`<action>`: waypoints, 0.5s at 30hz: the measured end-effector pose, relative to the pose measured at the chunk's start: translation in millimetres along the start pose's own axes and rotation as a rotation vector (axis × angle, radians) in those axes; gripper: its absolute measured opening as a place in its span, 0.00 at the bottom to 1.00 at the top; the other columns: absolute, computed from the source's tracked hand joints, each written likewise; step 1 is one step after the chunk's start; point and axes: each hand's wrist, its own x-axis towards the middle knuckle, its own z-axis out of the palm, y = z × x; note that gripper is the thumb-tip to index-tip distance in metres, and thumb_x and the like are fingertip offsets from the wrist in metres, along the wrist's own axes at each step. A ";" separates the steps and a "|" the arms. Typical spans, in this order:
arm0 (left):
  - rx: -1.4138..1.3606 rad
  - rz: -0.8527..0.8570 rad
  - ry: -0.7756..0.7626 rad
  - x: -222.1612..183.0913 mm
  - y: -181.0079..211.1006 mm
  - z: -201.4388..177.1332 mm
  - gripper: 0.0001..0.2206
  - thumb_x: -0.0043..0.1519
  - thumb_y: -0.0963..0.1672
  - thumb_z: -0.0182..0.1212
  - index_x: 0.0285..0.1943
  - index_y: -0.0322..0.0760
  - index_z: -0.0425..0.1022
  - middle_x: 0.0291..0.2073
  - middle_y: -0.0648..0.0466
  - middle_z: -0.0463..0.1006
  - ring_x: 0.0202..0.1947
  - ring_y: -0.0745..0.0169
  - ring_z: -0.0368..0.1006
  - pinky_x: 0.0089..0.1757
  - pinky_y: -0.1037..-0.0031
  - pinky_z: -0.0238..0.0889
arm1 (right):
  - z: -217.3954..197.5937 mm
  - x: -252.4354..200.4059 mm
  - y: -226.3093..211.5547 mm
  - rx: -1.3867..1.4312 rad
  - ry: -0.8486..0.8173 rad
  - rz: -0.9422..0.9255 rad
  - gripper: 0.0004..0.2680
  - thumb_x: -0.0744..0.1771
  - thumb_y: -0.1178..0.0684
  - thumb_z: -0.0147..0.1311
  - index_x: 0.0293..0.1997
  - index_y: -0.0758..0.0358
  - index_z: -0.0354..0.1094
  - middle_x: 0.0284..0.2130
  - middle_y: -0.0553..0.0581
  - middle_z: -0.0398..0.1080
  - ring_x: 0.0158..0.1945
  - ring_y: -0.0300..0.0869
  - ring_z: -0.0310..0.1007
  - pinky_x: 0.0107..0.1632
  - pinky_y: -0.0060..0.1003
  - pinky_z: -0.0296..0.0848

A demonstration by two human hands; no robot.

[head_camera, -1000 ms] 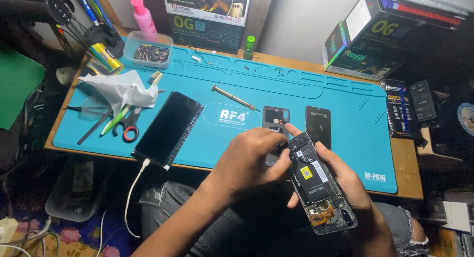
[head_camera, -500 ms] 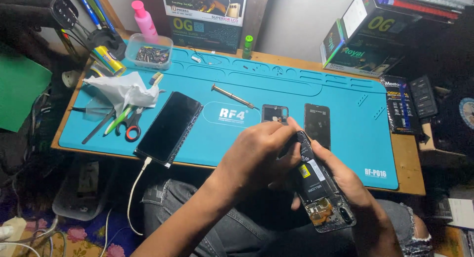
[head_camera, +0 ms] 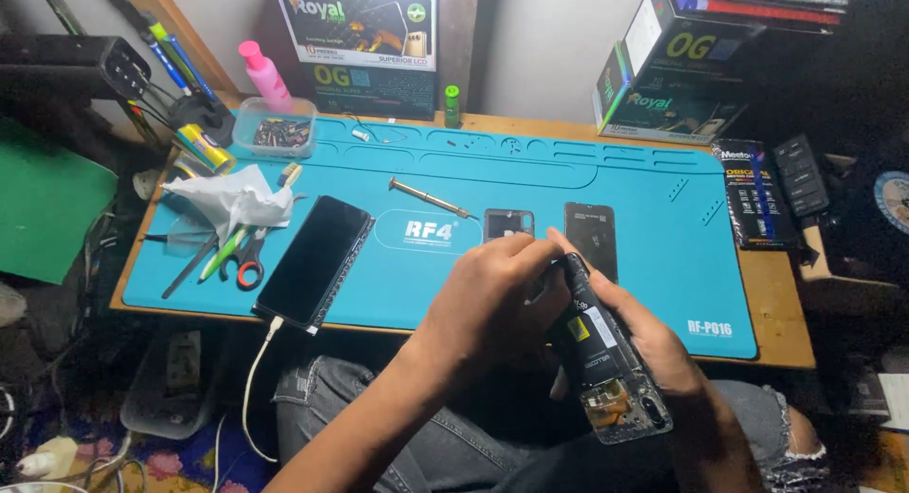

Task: Scraping adhesive residue from the edges of a mobile phone frame using a precision tool.

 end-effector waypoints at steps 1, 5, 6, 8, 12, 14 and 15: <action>0.008 0.000 -0.005 1.8 3.2 0.3 0.06 0.65 0.40 0.61 0.37 0.33 0.68 0.24 0.46 0.71 0.21 0.41 0.63 0.26 0.54 0.58 | -3.7 -0.5 1.0 0.007 -0.007 -0.001 0.26 0.71 0.37 0.44 0.83 0.22 0.47 0.27 0.69 0.78 0.21 0.55 0.83 0.24 0.46 0.85; -0.019 -0.066 0.022 -6.8 -1.6 3.9 0.07 0.63 0.41 0.64 0.48 0.34 0.75 0.36 0.47 0.77 0.36 0.46 0.73 0.35 0.58 0.68 | -27.1 7.6 7.3 0.092 -0.104 -0.192 0.26 0.72 0.41 0.49 0.84 0.39 0.48 0.42 0.62 0.78 0.34 0.57 0.85 0.30 0.49 0.89; -0.009 -0.068 0.029 -11.7 -6.9 5.5 0.12 0.64 0.40 0.65 0.56 0.33 0.77 0.44 0.44 0.81 0.45 0.44 0.78 0.39 0.58 0.72 | -35.4 12.2 8.6 0.099 -0.161 -0.273 0.26 0.72 0.42 0.51 0.83 0.48 0.50 0.52 0.62 0.75 0.45 0.58 0.85 0.34 0.54 0.92; 0.003 -0.079 0.033 -20.4 -13.8 2.8 0.13 0.63 0.40 0.63 0.56 0.31 0.77 0.46 0.43 0.82 0.46 0.42 0.78 0.42 0.58 0.72 | -58.7 18.8 13.6 0.175 -0.215 -0.284 0.23 0.73 0.43 0.55 0.79 0.51 0.56 0.61 0.74 0.68 0.50 0.67 0.82 0.35 0.58 0.91; 0.021 -0.194 0.013 -40.5 -20.0 -17.9 0.11 0.64 0.40 0.60 0.53 0.31 0.80 0.44 0.43 0.84 0.45 0.44 0.79 0.43 0.59 0.72 | -85.4 23.8 17.4 0.230 -0.223 -0.336 0.18 0.74 0.42 0.57 0.74 0.51 0.67 0.70 0.84 0.61 0.59 0.78 0.75 0.38 0.63 0.91; 0.081 -0.206 0.060 -53.5 -30.3 -34.7 0.09 0.64 0.40 0.61 0.51 0.32 0.81 0.42 0.45 0.85 0.44 0.45 0.80 0.44 0.60 0.72 | -89.5 25.3 17.0 0.274 -0.284 -0.329 0.18 0.76 0.43 0.59 0.75 0.53 0.68 0.70 0.83 0.62 0.61 0.78 0.74 0.42 0.69 0.89; 0.118 -0.210 0.101 -60.0 -35.4 -42.1 0.07 0.64 0.40 0.62 0.49 0.32 0.82 0.40 0.47 0.86 0.43 0.47 0.81 0.44 0.60 0.72 | -92.7 25.8 16.9 0.312 -0.324 -0.328 0.18 0.77 0.45 0.61 0.77 0.56 0.69 0.70 0.83 0.62 0.63 0.78 0.74 0.47 0.74 0.87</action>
